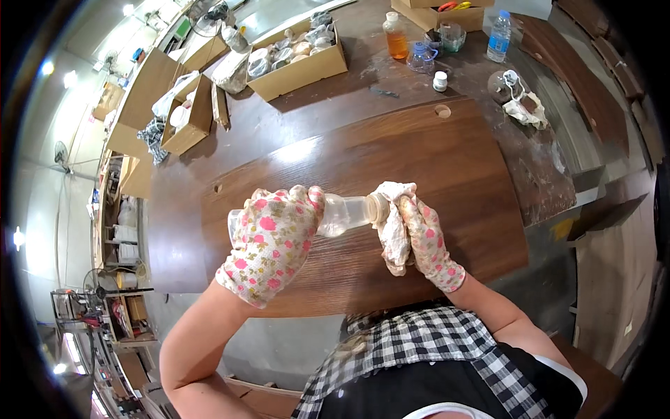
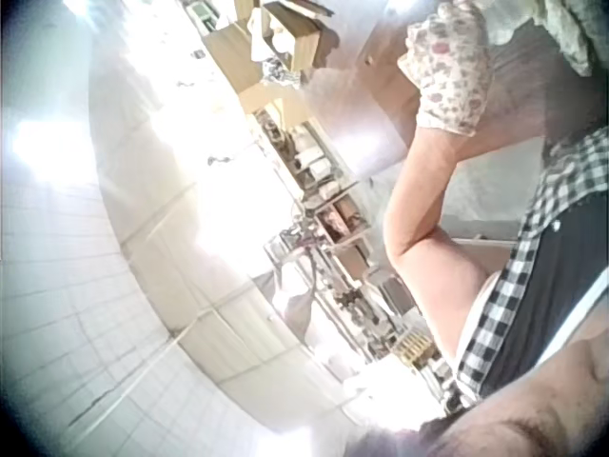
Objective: The person wipes a wooden board with a cloth, applies liquid from a plastic bottle to the cloth, continues wiping the surface, and finally lifts the board and places it on a stack of similar panels.
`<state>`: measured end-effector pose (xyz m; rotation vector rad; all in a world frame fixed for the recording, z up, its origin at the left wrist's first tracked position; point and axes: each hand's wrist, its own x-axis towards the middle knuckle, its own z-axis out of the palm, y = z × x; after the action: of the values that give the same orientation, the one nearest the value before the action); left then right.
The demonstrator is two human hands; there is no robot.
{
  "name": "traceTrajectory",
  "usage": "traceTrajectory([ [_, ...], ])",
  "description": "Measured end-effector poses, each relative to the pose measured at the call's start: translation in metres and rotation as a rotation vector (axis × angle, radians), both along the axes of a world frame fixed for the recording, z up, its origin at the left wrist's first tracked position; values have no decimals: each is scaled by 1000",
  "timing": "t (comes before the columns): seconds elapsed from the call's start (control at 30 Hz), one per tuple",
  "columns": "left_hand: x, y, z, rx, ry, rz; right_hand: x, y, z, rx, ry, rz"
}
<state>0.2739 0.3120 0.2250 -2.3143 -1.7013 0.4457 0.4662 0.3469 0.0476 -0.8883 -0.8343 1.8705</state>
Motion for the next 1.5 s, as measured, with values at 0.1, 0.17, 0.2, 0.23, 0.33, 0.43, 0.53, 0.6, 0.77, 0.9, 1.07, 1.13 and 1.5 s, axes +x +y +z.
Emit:
traceTrajectory([
  [0.1, -4, -5, -6, 19, 3, 47, -8, 0, 4, -10, -9, -35],
  [0.17, -12, -7, -32, 66, -139, 90, -8, 5, 1, 70, -86, -110],
  [0.2, -18, -8, -49, 93, -204, 105, -6, 9, 9, 38, -11, -89],
  [0.23, -31, -14, -68, 130, -337, 94, -6, 11, 16, 2, 69, -61],
  [0.33, -53, -24, -119, 274, -703, 118, -19, 16, 20, -14, 198, -22],
  [0.43, -71, -32, -140, 404, -901, 141, -32, 29, 13, 92, 125, -28],
  [0.53, -104, -30, -142, 503, -1432, 170, -34, 61, 11, 265, -115, -26],
  [0.6, -130, -41, -134, 550, -1742, 323, -38, 87, 16, 593, -493, -61],
  [0.77, -226, -56, -181, 841, -1775, 532, -111, 107, 24, 1533, -1556, 15],
  [0.9, -249, -74, -209, 728, -1771, 588, -154, 127, -15, 1553, -1404, 71],
  [1.07, -233, -61, -207, 662, -2006, 552, -273, 143, -31, 1691, -1308, 280],
  [1.13, -233, -67, -209, 663, -2004, 580, -276, 137, -22, 1846, -1247, 169],
  [1.5, -237, -67, -205, 664, -2007, 604, -319, 133, -13, 1864, -1011, 316],
])
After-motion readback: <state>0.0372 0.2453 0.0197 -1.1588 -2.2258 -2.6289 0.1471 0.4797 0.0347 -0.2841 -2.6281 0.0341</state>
